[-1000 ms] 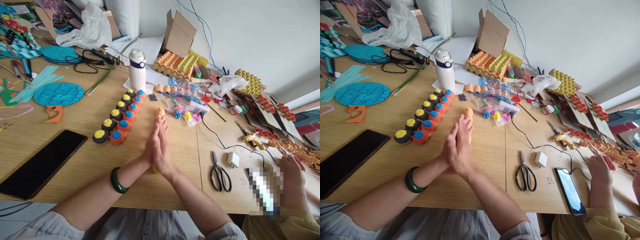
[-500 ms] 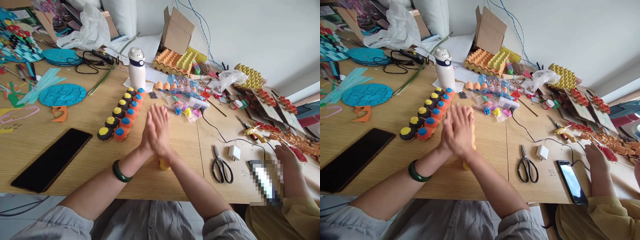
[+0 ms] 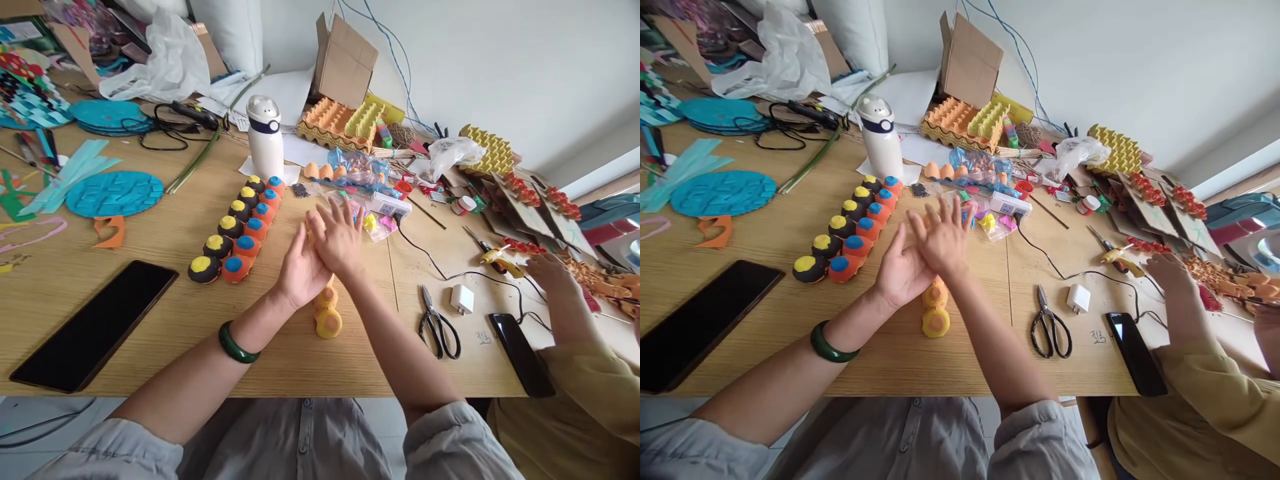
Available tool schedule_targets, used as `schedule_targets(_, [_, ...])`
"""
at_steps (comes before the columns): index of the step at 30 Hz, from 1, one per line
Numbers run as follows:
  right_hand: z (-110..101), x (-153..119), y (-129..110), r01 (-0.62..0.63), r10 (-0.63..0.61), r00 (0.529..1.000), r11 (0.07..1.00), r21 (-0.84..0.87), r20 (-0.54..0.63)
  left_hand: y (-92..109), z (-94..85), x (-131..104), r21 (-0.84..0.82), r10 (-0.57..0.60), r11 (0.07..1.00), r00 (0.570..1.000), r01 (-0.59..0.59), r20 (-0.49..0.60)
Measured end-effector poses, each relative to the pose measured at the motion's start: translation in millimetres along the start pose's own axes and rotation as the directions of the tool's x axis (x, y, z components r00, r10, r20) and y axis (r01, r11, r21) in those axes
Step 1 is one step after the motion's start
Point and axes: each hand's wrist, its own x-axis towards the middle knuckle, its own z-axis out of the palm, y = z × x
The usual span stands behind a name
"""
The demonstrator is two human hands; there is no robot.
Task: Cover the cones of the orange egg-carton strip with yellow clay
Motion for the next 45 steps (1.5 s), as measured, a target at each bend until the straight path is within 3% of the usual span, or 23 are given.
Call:
schedule_targets(2, [-10,16,15,-0.111,0.120,0.993,0.960,0.258,-0.016,1,-3.8,1,-0.059,-0.041,0.997,0.999,0.040,-0.021])
schedule_targets(5, [-21,13,31,-0.108,0.168,0.984,0.818,0.565,-0.055,-1,-8.4,2,-0.137,-0.046,0.990,0.997,0.037,-0.061])
schedule_targets(7, [-25,0,38,-0.028,0.129,0.981,0.837,0.546,-0.148,-3,-11.3,3,-0.139,-0.034,0.990,0.996,0.023,-0.078])
schedule_targets(9, [-27,-14,46,0.100,-0.010,0.978,0.901,0.422,-0.210,-4,-14.0,3,-0.126,-0.018,0.992,0.994,0.005,-0.106])
schedule_targets(12, [-27,-28,56,0.291,-0.254,0.952,0.926,0.241,-0.173,-2,-15.8,4,-0.128,-0.025,0.992,0.988,0.005,-0.151])
schedule_targets(16, [-23,-32,60,0.373,-0.345,0.918,0.918,0.134,-0.196,-1,-13.1,4,-0.199,-0.070,0.979,0.981,0.033,-0.180])
schedule_targets(20, [-20,-34,55,0.363,-0.328,0.914,0.924,0.122,-0.238,-4,-12.7,4,-0.168,-0.051,0.986,0.980,0.019,-0.191])
schedule_targets(24, [-22,-42,56,0.292,-0.245,0.936,0.941,0.169,-0.253,-9,-19.6,4,0.079,0.080,0.995,0.968,-0.063,-0.239])
schedule_targets(27, [-24,-47,58,0.220,-0.161,0.963,0.933,0.284,-0.216,-10,-24.8,5,0.182,0.067,0.983,0.975,-0.028,-0.210])
schedule_targets(34, [-23,-48,58,0.115,-0.085,0.993,0.869,0.482,-0.084,-9,-26.5,6,0.197,0.069,0.980,0.961,-0.016,-0.266])
schedule_targets(41, [-22,-49,60,0.096,-0.069,0.995,0.875,0.474,-0.075,-10,-28.0,7,0.217,0.047,0.976,0.964,0.011,-0.260])
schedule_targets(45, [-20,-51,59,0.115,-0.093,0.993,0.886,0.449,-0.069,-10,-28.7,7,0.283,0.092,0.959,0.957,-0.011,-0.275])
